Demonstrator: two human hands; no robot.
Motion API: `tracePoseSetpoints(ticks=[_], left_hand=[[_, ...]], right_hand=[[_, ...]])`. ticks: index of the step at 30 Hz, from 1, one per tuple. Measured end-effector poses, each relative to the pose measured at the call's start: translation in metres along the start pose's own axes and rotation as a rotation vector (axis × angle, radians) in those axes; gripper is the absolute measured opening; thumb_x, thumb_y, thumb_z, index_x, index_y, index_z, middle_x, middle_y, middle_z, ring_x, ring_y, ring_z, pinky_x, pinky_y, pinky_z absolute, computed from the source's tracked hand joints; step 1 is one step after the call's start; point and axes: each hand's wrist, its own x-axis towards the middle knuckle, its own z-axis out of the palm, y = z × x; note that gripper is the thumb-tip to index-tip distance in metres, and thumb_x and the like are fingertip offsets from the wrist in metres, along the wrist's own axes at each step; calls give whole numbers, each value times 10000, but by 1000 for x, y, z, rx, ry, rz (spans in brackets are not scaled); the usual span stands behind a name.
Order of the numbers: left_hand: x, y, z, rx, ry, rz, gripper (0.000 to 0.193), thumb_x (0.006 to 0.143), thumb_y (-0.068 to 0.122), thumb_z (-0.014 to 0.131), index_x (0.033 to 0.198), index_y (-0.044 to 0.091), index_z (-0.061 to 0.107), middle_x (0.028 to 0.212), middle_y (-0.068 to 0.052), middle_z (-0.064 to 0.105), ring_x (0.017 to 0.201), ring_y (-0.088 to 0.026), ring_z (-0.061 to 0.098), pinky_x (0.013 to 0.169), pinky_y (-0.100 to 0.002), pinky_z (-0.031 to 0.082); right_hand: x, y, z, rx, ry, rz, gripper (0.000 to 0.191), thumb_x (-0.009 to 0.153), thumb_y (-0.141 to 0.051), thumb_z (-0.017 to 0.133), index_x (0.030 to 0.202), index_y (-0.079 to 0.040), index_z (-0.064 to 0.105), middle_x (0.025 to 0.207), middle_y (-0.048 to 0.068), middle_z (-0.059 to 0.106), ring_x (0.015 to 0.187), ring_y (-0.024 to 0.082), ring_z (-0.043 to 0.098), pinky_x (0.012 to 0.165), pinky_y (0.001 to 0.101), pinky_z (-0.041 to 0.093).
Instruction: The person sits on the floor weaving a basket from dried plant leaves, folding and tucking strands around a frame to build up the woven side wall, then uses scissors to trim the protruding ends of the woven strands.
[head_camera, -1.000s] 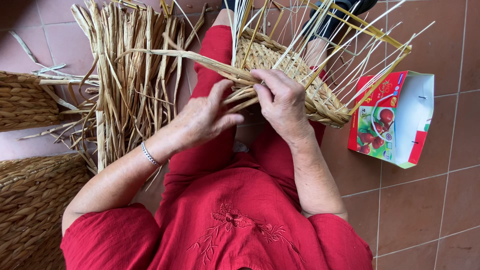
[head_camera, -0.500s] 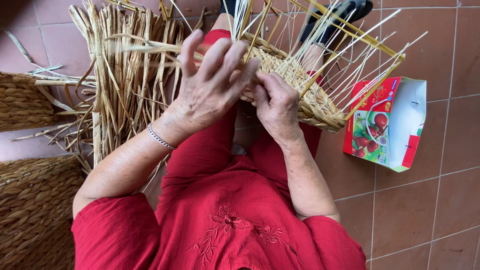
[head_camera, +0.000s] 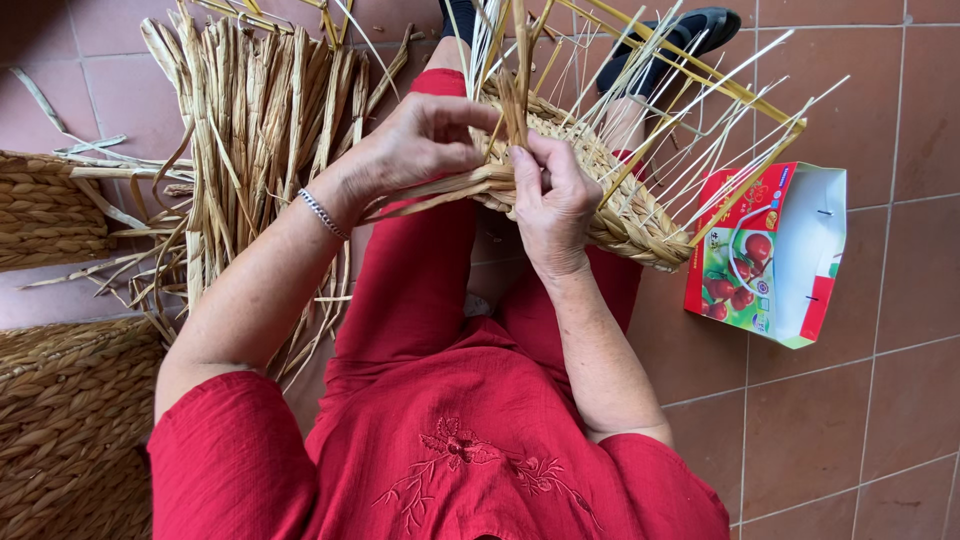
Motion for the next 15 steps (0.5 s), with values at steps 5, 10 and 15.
tracePoseSetpoints(ticks=[5,10,15], left_hand=[[9,-18,7,-450,-103,94,441,1082,151,593,1497,23,521,1314,-45,721,1136,-48,687,997,-219,564],[6,-36,23,-553,33,15,381,1101,116,623,1458,-19,617,990,-70,698,724,-63,618,659,-214,538],[-8,-32,44,-827,394,57,262,1036,63,637,1283,-6,586,960,-53,730,651,-62,570,565,-192,454]], right_hand=[[6,-7,1,-255,-109,-225,93,929,-9,748,1015,-37,731,899,105,740,781,244,736,686,352,572],[16,-15,-15,-316,-392,-214,147,934,-21,746,1077,-51,762,940,114,714,877,296,707,758,403,555],[6,-14,-22,-100,-285,-213,191,992,4,693,1174,-39,733,1146,117,704,973,251,712,838,344,591]])
